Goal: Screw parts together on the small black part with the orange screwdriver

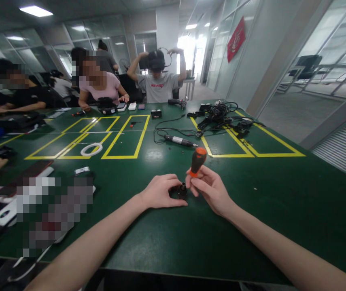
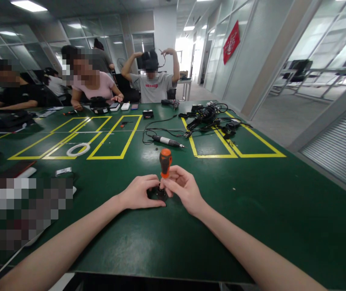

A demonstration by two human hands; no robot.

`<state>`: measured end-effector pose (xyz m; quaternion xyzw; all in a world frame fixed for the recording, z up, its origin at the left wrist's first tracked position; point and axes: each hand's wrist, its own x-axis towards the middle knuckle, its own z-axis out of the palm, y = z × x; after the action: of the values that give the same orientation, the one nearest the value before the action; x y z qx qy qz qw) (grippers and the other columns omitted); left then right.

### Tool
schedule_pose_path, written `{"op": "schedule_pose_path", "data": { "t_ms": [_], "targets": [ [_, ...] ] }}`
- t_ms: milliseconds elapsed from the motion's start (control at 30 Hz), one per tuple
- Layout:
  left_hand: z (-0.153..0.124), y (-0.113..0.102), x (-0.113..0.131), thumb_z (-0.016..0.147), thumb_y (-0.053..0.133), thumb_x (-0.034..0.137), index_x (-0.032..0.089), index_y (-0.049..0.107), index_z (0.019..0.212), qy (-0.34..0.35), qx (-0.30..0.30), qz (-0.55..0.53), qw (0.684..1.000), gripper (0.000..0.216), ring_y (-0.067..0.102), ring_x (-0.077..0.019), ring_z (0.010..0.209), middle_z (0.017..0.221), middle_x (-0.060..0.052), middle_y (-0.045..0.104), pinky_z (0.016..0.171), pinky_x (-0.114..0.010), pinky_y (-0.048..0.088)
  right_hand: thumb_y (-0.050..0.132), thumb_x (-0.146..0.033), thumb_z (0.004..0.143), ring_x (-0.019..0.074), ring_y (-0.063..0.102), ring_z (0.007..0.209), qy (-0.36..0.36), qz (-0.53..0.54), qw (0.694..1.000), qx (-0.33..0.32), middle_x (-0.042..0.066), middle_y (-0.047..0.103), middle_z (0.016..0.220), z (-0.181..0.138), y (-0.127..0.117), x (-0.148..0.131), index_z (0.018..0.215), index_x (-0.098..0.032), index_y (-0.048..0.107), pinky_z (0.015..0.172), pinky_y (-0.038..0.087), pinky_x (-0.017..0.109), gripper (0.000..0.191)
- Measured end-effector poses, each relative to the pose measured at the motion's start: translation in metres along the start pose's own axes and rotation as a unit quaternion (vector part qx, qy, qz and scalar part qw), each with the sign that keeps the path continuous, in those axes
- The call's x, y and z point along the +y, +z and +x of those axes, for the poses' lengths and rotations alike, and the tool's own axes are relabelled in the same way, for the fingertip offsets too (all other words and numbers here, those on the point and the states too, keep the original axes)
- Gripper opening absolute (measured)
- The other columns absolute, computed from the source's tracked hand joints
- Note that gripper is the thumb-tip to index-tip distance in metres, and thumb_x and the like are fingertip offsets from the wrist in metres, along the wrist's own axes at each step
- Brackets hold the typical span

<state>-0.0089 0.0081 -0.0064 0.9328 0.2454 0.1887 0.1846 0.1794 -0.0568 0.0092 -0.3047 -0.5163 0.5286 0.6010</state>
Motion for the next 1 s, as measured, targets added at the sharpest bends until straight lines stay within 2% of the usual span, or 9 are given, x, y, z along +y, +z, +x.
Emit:
{"op": "schedule_pose_path", "data": {
  "t_ms": [133, 300, 400, 567, 667, 767, 1000],
  "targets": [
    [0.0014, -0.0001, -0.0004, 0.082, 0.074, 0.058, 0.017, 0.065, 0.079, 0.012, -0.005, 0.027, 1.0, 0.043, 0.055, -0.0117, 0.066, 0.075, 0.001, 0.06, 0.059, -0.024, 0.034, 0.086, -0.043, 0.077, 0.0098, 0.047, 0.046, 0.006, -0.046, 0.999, 0.016, 0.0, 0.067, 0.066, 0.0003, 0.0002, -0.0006, 0.077, -0.019, 0.064, 0.046, 0.039, 0.024, 0.032],
    [0.0026, 0.0015, -0.0012, 0.085, 0.07, 0.056, 0.016, 0.058, 0.069, 0.028, -0.013, 0.034, 0.999, 0.045, 0.05, -0.0093, 0.058, 0.067, 0.003, 0.057, 0.055, -0.025, 0.03, 0.085, -0.05, 0.076, 0.009, 0.045, 0.046, 0.0, -0.069, 0.997, 0.031, -0.001, 0.061, 0.064, 0.002, 0.0006, -0.0005, 0.073, -0.018, 0.07, 0.046, 0.038, 0.026, 0.036],
    [0.003, 0.0036, -0.0023, 0.086, 0.069, 0.054, 0.017, 0.059, 0.071, 0.03, -0.015, 0.044, 0.998, 0.042, 0.052, -0.0094, 0.057, 0.066, 0.003, 0.057, 0.055, -0.025, 0.031, 0.08, -0.053, 0.081, 0.0094, 0.048, 0.045, 0.011, -0.053, 0.998, 0.022, 0.001, 0.065, 0.066, 0.002, 0.0005, 0.0004, 0.076, -0.018, 0.07, 0.046, 0.039, 0.026, 0.037],
    [0.0049, 0.0058, -0.0016, 0.085, 0.069, 0.051, 0.017, 0.061, 0.072, 0.031, -0.02, 0.07, 0.997, 0.037, 0.055, -0.0108, 0.059, 0.065, 0.002, 0.059, 0.055, -0.025, 0.032, 0.081, -0.05, 0.08, 0.0111, 0.051, 0.047, 0.0, -0.034, 0.999, 0.019, 0.0, 0.069, 0.068, 0.0011, -0.0005, 0.0001, 0.089, -0.021, 0.063, 0.048, 0.044, 0.026, 0.035],
    [0.0067, 0.0057, 0.0002, 0.085, 0.068, 0.05, 0.018, 0.062, 0.071, 0.032, -0.032, 0.083, 0.996, 0.035, 0.056, -0.0118, 0.058, 0.065, 0.002, 0.06, 0.054, -0.025, 0.033, 0.083, -0.049, 0.08, 0.011, 0.05, 0.047, 0.002, -0.073, 0.997, 0.027, -0.001, 0.067, 0.065, 0.0012, -0.0011, -0.0006, 0.083, -0.021, 0.061, 0.048, 0.044, 0.025, 0.036],
    [0.0083, 0.0052, 0.0022, 0.084, 0.068, 0.049, 0.018, 0.062, 0.07, 0.031, -0.036, 0.098, 0.994, 0.035, 0.058, -0.0131, 0.057, 0.064, 0.001, 0.06, 0.053, -0.026, 0.032, 0.083, -0.051, 0.078, 0.01, 0.048, 0.047, -0.006, -0.087, 0.996, 0.033, 0.0, 0.066, 0.068, 0.0017, -0.0012, 0.0, 0.079, -0.02, 0.065, 0.048, 0.043, 0.026, 0.036],
    [0.0084, 0.004, 0.0053, 0.085, 0.066, 0.049, 0.018, 0.065, 0.078, 0.017, -0.045, 0.122, 0.991, 0.032, 0.062, -0.0155, 0.064, 0.07, -0.001, 0.064, 0.057, -0.026, 0.035, 0.077, -0.054, 0.084, 0.0121, 0.053, 0.048, -0.008, -0.068, 0.997, 0.021, 0.001, 0.068, 0.069, -0.0003, -0.0008, -0.0004, 0.089, -0.02, 0.066, 0.049, 0.046, 0.028, 0.036]
  ]
}}
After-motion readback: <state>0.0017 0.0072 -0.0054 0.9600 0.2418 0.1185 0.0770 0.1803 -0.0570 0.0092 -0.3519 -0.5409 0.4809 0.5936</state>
